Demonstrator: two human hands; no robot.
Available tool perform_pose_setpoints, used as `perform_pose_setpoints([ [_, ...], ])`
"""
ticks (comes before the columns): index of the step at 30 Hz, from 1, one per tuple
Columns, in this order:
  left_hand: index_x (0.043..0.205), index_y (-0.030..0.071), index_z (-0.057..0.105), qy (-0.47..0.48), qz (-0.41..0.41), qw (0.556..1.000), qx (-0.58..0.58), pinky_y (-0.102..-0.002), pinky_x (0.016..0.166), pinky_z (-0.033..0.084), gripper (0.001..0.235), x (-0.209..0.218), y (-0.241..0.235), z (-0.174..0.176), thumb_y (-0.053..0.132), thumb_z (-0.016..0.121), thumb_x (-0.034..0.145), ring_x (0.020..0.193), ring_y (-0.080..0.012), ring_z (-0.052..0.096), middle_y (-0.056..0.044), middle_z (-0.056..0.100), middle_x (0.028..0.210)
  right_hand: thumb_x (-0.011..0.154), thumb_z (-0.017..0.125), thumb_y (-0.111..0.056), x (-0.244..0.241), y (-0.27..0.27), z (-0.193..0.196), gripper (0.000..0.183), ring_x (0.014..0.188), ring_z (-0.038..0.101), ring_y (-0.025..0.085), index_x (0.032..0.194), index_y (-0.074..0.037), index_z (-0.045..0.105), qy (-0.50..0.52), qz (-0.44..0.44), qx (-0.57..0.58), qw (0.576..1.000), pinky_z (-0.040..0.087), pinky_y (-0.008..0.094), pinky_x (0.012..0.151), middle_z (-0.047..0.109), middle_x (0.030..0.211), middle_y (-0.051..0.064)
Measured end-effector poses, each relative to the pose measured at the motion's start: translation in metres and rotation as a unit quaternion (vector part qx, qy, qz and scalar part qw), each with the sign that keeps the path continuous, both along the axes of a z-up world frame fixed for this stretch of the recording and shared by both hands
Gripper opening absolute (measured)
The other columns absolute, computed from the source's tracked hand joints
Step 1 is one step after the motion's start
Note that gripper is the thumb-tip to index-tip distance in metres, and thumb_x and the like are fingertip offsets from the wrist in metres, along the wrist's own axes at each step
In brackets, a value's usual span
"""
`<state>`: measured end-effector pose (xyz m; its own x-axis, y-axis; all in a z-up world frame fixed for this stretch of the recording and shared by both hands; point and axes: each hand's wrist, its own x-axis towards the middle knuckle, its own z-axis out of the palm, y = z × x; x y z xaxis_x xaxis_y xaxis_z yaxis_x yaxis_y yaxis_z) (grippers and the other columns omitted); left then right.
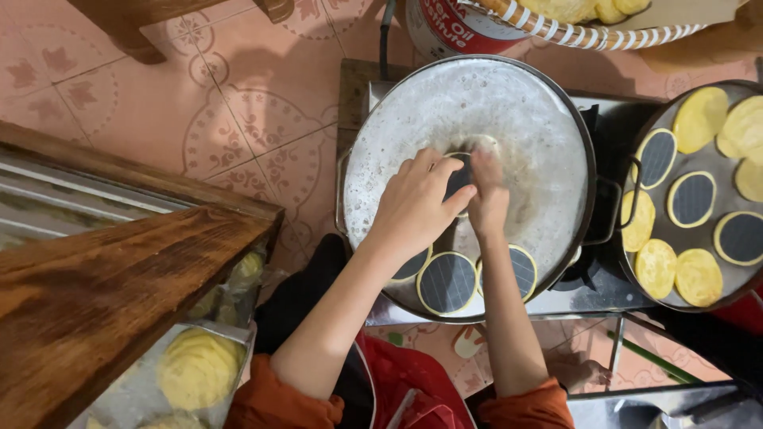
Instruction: Preparing and cooking thin pastries on circular molds over a hot plate and arranging them for cooling.
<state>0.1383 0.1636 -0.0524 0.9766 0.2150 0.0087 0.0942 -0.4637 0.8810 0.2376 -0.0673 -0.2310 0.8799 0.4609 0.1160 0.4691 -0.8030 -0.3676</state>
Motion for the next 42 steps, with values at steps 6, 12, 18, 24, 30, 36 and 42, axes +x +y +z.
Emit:
perform_pose_setpoints([
  [6,0.117,0.009,0.069,0.000,-0.009,1.000,-0.004,-0.047,0.088,0.051,0.037,0.000,-0.006,0.001,0.035,0.072,0.091,0.104,-0.0368,0.063,-0.014,0.064,0.116,0.096,0.058,-0.008,-0.029,-0.010,0.003,0.043,0.113,0.067,0.031,0.138,-0.016,0.067,0.027,0.059,-0.075,0.995,0.059,0.044,0.083,0.067,0.138,0.012],
  [12,0.115,0.009,0.070,0.010,-0.010,1.000,0.019,-0.048,0.086,0.052,0.037,0.000,-0.008,0.000,0.035,0.073,0.089,0.103,-0.0375,0.063,-0.015,0.064,0.116,0.093,0.060,-0.008,-0.032,-0.005,0.000,0.050,0.123,0.066,0.032,0.143,-0.013,0.061,-0.052,0.107,-0.085,0.989,0.060,0.044,0.080,0.065,0.142,0.013],
  [18,0.115,0.009,0.070,0.010,-0.015,0.999,0.045,-0.049,0.085,0.052,0.039,0.000,-0.005,-0.001,0.037,0.074,0.088,0.102,-0.0375,0.062,-0.015,0.063,0.114,0.098,0.059,-0.016,-0.015,0.007,0.018,0.047,0.127,0.060,0.033,0.146,-0.019,0.059,0.067,0.048,-0.160,0.984,0.057,0.044,0.094,0.057,0.149,0.014],
  [24,0.118,0.009,0.069,0.033,-0.023,0.999,0.030,-0.048,0.086,0.051,0.041,0.000,-0.003,0.003,0.037,0.073,0.088,0.102,-0.0353,0.062,-0.013,0.062,0.114,0.092,0.059,-0.015,-0.006,0.003,-0.004,0.053,0.141,0.050,0.036,0.144,-0.012,0.058,0.000,0.096,-0.139,0.986,0.052,0.044,0.101,0.054,0.152,0.018],
  [30,0.121,0.009,0.068,0.032,-0.020,0.998,0.045,-0.048,0.087,0.051,0.045,0.000,-0.001,0.003,0.038,0.074,0.087,0.105,-0.0366,0.061,-0.015,0.061,0.118,0.089,0.060,-0.015,0.010,0.021,0.038,0.046,0.121,0.063,0.037,0.135,-0.019,0.066,0.071,0.084,-0.124,0.986,0.055,0.045,0.095,0.064,0.140,0.015],
  [36,0.122,0.010,0.069,0.025,0.003,0.998,0.054,-0.051,0.090,0.049,0.045,0.000,0.021,0.002,0.039,0.074,0.088,0.110,-0.0403,0.059,-0.019,0.059,0.125,0.090,0.060,-0.007,-0.014,0.010,0.002,0.043,0.111,0.068,0.042,0.131,-0.014,0.068,0.103,0.040,-0.105,0.988,0.055,0.048,0.095,0.066,0.134,0.021],
  [42,0.121,0.007,0.068,-0.078,0.164,0.983,0.004,-0.046,0.102,0.049,0.038,-0.002,0.051,-0.005,0.034,0.073,0.095,0.121,-0.0375,0.060,-0.018,0.062,0.129,0.074,0.051,0.010,-0.050,0.067,0.000,0.065,0.123,0.061,0.053,0.135,-0.005,0.066,-0.052,0.136,-0.009,0.989,0.053,0.050,0.098,0.055,0.141,0.031],
])
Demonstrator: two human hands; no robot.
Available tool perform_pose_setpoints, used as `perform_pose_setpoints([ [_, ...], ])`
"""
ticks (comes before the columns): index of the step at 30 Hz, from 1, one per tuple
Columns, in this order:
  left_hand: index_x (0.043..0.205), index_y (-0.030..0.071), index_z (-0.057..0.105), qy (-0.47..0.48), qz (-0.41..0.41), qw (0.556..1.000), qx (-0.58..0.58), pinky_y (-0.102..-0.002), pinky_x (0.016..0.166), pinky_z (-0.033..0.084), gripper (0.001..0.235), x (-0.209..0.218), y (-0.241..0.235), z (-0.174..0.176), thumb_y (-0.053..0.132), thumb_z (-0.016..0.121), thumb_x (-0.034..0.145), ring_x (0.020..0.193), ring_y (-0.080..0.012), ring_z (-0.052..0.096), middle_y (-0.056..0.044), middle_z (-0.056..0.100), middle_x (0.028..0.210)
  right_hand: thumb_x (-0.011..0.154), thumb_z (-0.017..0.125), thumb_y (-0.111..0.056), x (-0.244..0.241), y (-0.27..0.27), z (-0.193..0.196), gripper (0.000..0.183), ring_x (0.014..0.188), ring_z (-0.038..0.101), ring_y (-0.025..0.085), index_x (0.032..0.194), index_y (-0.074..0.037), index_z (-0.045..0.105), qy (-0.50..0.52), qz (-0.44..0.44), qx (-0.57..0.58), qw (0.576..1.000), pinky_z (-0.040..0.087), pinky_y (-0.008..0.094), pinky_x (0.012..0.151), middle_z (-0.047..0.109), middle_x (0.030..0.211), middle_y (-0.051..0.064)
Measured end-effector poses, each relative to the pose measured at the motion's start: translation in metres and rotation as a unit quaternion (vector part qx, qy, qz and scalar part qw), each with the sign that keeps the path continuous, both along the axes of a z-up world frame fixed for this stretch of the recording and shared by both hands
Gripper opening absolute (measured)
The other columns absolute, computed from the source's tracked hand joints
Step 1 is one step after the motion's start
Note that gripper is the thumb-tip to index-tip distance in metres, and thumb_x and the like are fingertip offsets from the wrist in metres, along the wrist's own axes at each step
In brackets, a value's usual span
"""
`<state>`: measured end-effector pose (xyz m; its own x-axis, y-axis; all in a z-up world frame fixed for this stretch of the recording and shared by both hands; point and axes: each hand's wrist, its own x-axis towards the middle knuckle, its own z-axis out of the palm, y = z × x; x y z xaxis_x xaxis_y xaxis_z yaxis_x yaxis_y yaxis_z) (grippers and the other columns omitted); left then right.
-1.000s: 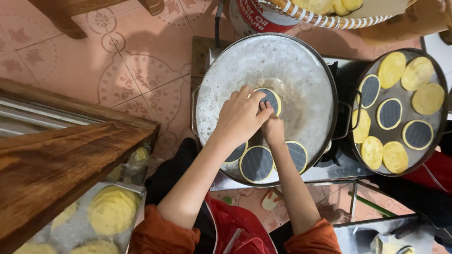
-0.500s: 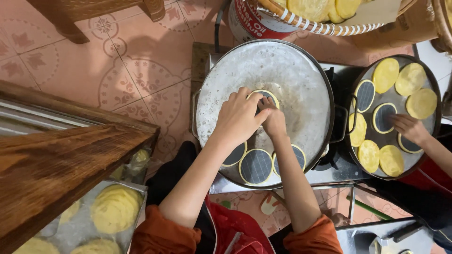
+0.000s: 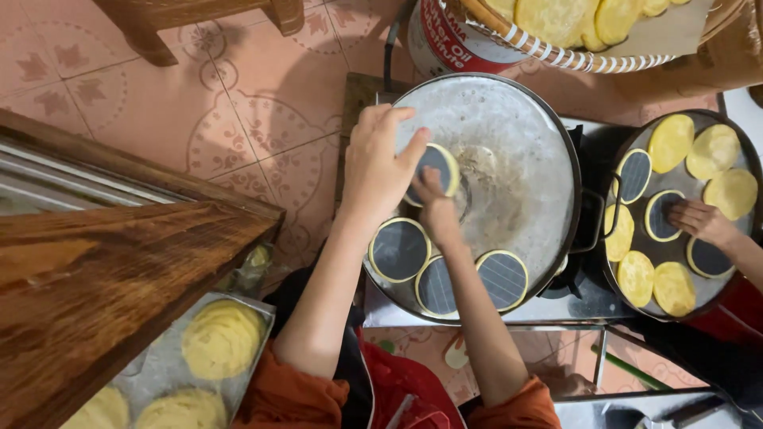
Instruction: Preparing and cooking thin pastries on circular molds over a hot plate and arranging them for cooling.
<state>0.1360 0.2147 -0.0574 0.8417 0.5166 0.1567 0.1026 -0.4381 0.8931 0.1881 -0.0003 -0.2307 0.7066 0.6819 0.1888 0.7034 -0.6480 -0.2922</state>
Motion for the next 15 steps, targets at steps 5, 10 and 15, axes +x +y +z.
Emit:
perform_pose_setpoints([
  [5,0.119,0.006,0.069,-0.040,0.018,0.997,-0.058,-0.044,0.102,0.049,0.034,-0.002,0.002,-0.004,0.030,0.074,0.095,0.122,-0.0361,0.060,-0.017,0.062,0.129,0.082,0.054,0.007,-0.021,0.027,-0.020,0.037,0.106,0.065,0.047,0.114,-0.002,0.070,0.202,0.006,-0.043,0.979,0.056,0.049,0.091,0.062,0.130,0.028],
  [10,0.119,0.006,0.068,-0.028,0.001,0.998,-0.060,-0.044,0.101,0.048,0.035,-0.001,0.004,0.003,0.031,0.073,0.095,0.121,-0.0362,0.060,-0.018,0.062,0.128,0.074,0.053,0.008,-0.020,0.021,-0.005,0.040,0.106,0.067,0.044,0.107,-0.003,0.073,0.196,0.077,0.003,0.977,0.055,0.048,0.093,0.068,0.117,0.026],
  [15,0.118,0.007,0.068,-0.017,-0.032,0.998,-0.045,-0.045,0.100,0.049,0.032,0.006,-0.020,-0.009,0.032,0.069,0.097,0.117,-0.0378,0.063,-0.017,0.065,0.124,0.082,0.068,0.000,-0.016,-0.030,0.052,0.028,0.108,0.070,0.038,0.109,-0.005,0.072,0.239,0.075,0.071,0.965,0.055,0.042,0.096,0.074,0.111,0.021],
])
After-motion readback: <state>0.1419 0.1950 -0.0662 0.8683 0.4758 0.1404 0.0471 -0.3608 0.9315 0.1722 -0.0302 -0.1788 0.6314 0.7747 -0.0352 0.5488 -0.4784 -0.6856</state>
